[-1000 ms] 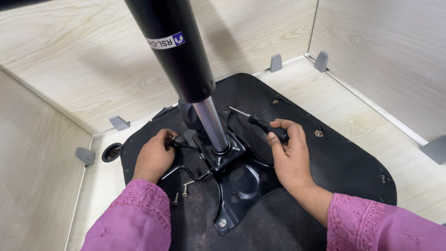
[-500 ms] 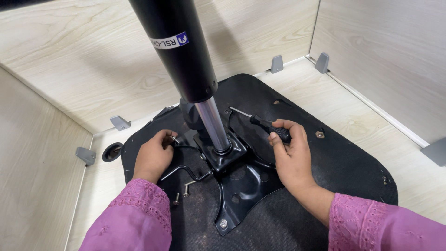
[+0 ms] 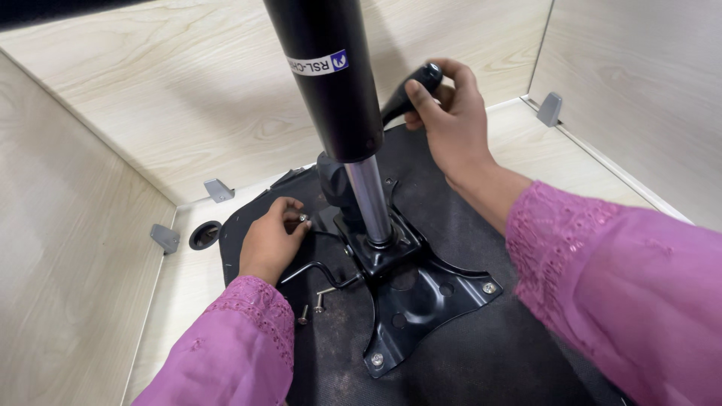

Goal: The person uses a screwdriver to tighten screws on the underside of an office chair seat, securing the central gas-lift mechanism. They reposition the seat and continue fastening additional screws to complete the assembly.

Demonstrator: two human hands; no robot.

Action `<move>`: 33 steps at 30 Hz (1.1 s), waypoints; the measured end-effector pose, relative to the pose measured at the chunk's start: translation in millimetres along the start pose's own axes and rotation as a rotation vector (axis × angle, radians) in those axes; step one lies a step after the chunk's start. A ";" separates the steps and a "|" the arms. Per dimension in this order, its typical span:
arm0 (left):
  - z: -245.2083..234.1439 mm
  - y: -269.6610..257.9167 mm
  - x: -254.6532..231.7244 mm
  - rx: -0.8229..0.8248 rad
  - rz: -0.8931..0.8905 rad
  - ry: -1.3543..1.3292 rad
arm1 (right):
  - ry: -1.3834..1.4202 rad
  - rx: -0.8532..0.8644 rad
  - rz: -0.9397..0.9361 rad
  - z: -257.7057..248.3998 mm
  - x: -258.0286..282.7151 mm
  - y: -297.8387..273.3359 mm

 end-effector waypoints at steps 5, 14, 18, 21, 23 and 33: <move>0.5 2.5 2.8 -0.022 -0.053 0.003 | 0.093 0.288 0.095 62.1 -0.7 15.8; 2.5 13.0 10.3 -0.084 -0.064 -0.094 | -0.067 0.492 0.160 110.4 -21.4 25.7; 4.7 16.4 14.1 -0.070 -0.072 -0.133 | 0.569 0.707 0.526 142.7 -18.6 1.2; 7.4 19.5 15.5 -0.051 -0.082 -0.148 | 0.127 0.676 0.133 142.2 -14.0 1.9; 8.2 21.5 16.2 -0.049 -0.087 -0.146 | 0.157 0.741 0.112 148.7 -11.0 -1.5; -10.3 19.1 -12.3 -0.167 0.129 -0.239 | 0.038 0.801 -0.137 166.6 -7.5 -3.5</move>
Point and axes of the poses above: each hand's wrist, its own y-axis towards the middle knuckle, its own z-axis out of the palm, x = y × z, the point moved 9 cm from there along y, towards the middle knuckle, and after that the axes turned 12 degrees about -x, right-handed, at the moved point
